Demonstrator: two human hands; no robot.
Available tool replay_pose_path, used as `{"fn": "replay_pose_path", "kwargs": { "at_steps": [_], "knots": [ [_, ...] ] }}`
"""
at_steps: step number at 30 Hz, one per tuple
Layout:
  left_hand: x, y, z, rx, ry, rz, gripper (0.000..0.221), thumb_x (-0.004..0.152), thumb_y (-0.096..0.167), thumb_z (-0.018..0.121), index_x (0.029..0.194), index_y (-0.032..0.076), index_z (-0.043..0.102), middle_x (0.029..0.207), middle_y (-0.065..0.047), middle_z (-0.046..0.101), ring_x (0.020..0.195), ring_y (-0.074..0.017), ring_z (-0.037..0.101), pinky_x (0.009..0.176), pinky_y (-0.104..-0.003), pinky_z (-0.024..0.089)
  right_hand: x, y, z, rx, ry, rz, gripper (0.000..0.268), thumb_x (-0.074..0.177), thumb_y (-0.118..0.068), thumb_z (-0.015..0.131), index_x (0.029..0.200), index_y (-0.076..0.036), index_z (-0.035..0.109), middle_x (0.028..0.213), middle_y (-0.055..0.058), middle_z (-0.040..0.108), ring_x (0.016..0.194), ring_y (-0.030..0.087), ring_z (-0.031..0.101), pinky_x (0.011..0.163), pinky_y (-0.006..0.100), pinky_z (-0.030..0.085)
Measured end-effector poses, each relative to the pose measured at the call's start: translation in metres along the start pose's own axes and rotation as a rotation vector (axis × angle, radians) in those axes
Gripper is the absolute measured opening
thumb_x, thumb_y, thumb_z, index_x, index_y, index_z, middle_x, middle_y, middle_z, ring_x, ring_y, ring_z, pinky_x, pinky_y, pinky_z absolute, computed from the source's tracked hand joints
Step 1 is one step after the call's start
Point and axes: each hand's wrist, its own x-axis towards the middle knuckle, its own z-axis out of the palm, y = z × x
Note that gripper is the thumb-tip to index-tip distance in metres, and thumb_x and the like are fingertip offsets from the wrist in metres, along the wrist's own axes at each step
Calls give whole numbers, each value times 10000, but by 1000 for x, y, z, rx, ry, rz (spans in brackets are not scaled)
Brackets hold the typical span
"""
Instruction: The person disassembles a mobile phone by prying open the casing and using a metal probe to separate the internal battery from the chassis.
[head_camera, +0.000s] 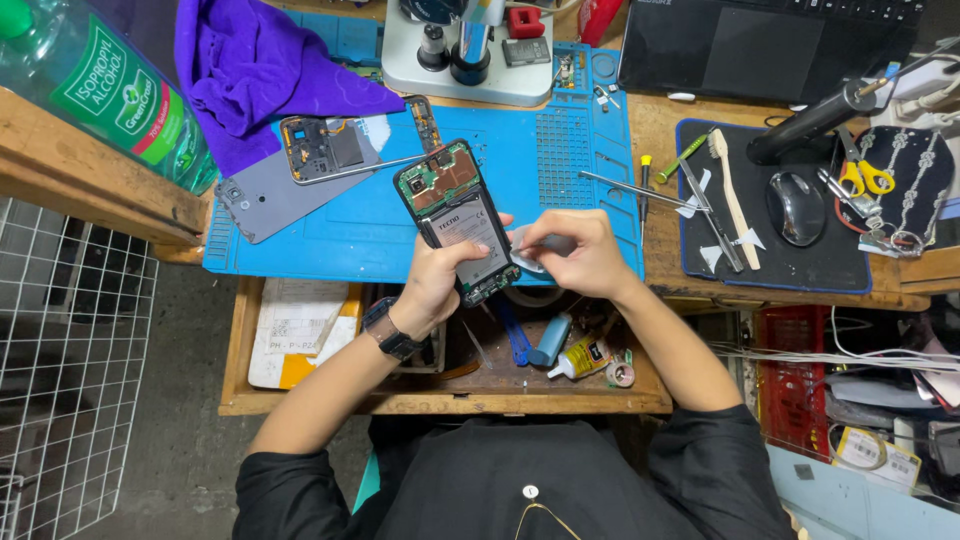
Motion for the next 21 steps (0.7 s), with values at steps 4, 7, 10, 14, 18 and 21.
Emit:
{"fn": "replay_pose_path", "kwargs": {
  "at_steps": [4, 7, 10, 14, 18, 21],
  "knots": [
    [-1, 3, 3, -59, 10, -38, 445, 795, -126, 550, 1233, -100, 620, 1231, -221, 702, 1089, -317, 723, 978, -424, 599, -9, 7, 8, 40, 81, 12, 209, 799, 167, 670, 910, -7, 697, 897, 87, 755, 837, 141, 733, 784, 259, 593],
    [-1, 5, 4, -65, 12, -59, 444, 795, -131, 540, 1232, -103, 614, 1227, -224, 700, 1093, -320, 727, 965, -431, 612, -17, 8, 17, 57, 163, 2, 193, 823, 162, 695, 898, -15, 680, 900, 85, 751, 859, 141, 742, 779, 257, 599],
    [1, 5, 2, -70, 4, -70, 451, 789, -137, 537, 1233, -101, 609, 1224, -224, 702, 1084, -319, 727, 956, -427, 616, -15, 9, 13, -30, 128, -10, 222, 774, 169, 683, 897, -15, 705, 871, 93, 743, 807, 149, 733, 744, 263, 586],
    [4, 4, -1, -58, -2, -73, 450, 790, -150, 539, 1232, -114, 618, 1219, -233, 707, 1060, -310, 720, 945, -417, 617, -3, 10, 5, -30, 24, -58, 232, 772, 169, 673, 909, -16, 705, 893, 97, 749, 848, 165, 753, 767, 266, 597],
    [3, 4, -2, -32, 13, -60, 441, 787, -159, 538, 1216, -117, 631, 1207, -233, 712, 1039, -300, 726, 931, -410, 622, -4, 9, 8, -26, 48, -49, 241, 758, 173, 661, 903, -14, 710, 889, 98, 755, 820, 164, 751, 748, 267, 595],
    [2, 5, 0, -76, 16, -79, 433, 781, -150, 537, 1204, -94, 615, 1185, -211, 712, 1031, -291, 745, 914, -412, 633, -13, 8, 16, 20, 116, -2, 197, 793, 160, 689, 884, -14, 684, 884, 91, 753, 827, 159, 752, 755, 262, 600]
  ]
}}
